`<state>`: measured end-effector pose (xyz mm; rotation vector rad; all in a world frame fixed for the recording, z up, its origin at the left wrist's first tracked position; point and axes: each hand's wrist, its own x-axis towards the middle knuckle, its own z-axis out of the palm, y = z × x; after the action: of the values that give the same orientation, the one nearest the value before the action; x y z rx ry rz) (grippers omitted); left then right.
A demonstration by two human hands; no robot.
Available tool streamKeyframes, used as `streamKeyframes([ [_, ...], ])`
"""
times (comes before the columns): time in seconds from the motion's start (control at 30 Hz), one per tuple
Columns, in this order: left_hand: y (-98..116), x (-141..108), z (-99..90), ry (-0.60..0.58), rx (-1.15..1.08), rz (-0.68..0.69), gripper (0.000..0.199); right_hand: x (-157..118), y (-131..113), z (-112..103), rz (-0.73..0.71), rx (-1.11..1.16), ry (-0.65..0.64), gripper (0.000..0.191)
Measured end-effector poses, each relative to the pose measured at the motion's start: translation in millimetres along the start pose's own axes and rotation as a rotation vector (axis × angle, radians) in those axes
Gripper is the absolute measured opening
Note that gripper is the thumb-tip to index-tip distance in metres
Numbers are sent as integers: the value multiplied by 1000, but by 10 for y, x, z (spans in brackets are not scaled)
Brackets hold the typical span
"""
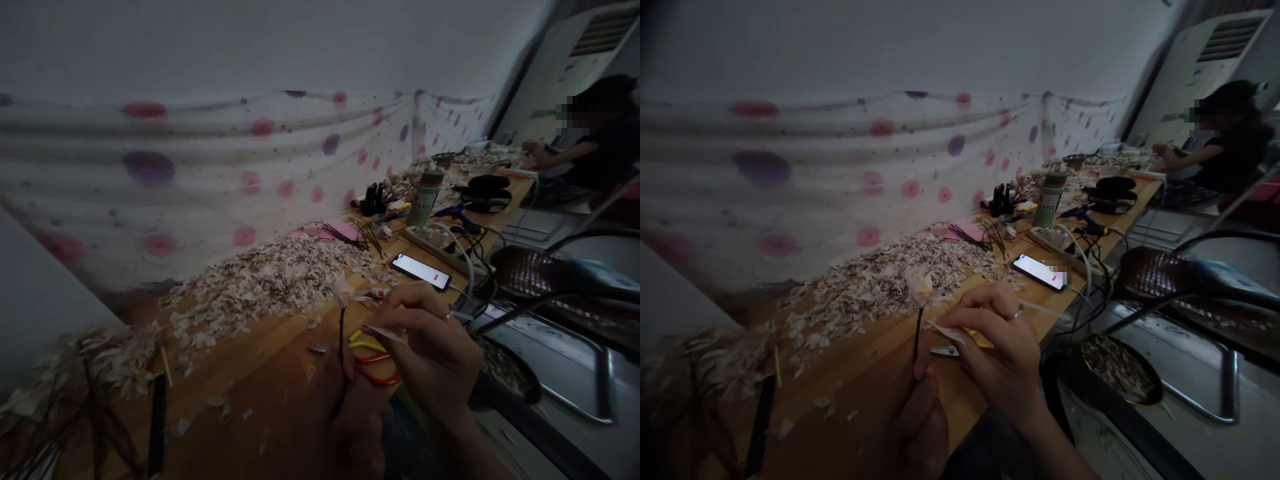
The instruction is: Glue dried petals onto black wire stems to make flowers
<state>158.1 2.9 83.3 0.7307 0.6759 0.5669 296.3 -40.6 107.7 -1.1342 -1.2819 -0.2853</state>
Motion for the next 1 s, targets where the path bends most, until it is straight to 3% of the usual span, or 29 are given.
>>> streamKeyframes([
  [0.37, -31, -42, 23, -62, -1, 64, 25, -8, -53, -76, -6, -42, -1, 23],
  [0.73, -192, -27, 95, -197, 1, 279, 26, -22, -66, -112, 14, -47, -49, 18],
  [1.0, -250, -36, 77, -179, 90, 412, 22, -16, -80, -123, 15, -14, -55, 20],
])
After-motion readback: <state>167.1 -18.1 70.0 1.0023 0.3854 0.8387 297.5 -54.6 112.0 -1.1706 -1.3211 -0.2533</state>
